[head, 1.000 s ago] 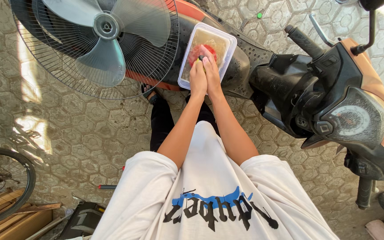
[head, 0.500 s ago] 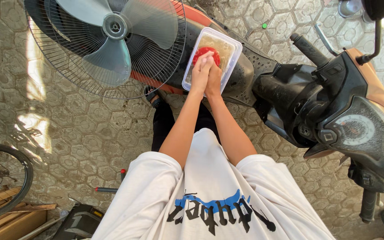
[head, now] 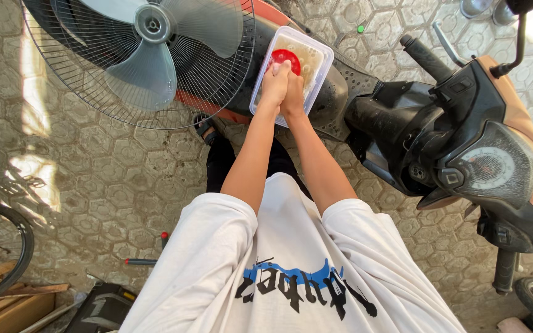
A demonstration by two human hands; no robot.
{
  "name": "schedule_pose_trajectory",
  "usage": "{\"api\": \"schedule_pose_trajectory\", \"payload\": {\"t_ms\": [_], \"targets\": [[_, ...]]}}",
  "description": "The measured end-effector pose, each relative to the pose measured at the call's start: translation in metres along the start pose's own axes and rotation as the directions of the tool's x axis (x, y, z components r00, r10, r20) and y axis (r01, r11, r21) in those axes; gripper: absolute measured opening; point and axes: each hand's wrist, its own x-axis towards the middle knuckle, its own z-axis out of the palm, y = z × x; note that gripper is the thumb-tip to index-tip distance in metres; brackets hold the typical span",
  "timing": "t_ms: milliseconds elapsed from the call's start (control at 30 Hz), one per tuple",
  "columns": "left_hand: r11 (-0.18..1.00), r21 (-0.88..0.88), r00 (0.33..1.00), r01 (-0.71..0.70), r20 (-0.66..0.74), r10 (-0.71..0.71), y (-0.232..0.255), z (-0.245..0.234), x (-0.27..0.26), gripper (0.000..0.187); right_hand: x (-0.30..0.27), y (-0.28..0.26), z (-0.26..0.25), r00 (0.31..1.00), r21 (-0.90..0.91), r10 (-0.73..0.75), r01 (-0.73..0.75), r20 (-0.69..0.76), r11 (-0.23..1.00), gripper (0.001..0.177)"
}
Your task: The person cleans a standing fan by wiping the motor housing and blades with a yellow cloth. They rotate the fan head to access different areas and continue wiping each blade thoroughly.
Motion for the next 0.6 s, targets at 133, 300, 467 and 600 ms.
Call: {"api": "schedule_pose_trajectory", "payload": {"t_ms": [133, 300, 467, 600], "targets": [[0.985, 0.126, 0.993, -0.115, 0.0, 0.116, 0.008, 0.008, -0.003, 0.04, 0.003, -0.002, -0.003, 0.998, -0.048, -0.063, 0.062, -0.029, 0.997, 0.036], [0.92, 0.274, 0.953, -0.281, -0.035, 0.302, 0.016, 0.016, -0.028, 0.051, 0.006, 0.007, -0.011, 0.992, -0.223, 0.096, -0.112, -0.079, 0.968, 0.029], [0.869, 0.369, 0.94, -0.331, 0.045, 0.339, 0.049, -0.003, -0.079, 0.052, 0.014, -0.003, -0.019, 0.947, -0.083, -0.141, 0.123, -0.289, 0.989, 0.066], [0.881, 0.352, 0.937, -0.315, -0.029, 0.347, 0.091, -0.047, -0.116, 0.052, -0.001, -0.018, -0.009, 0.959, -0.06, 0.005, -0.023, -0.283, 0.998, 0.07]]}}
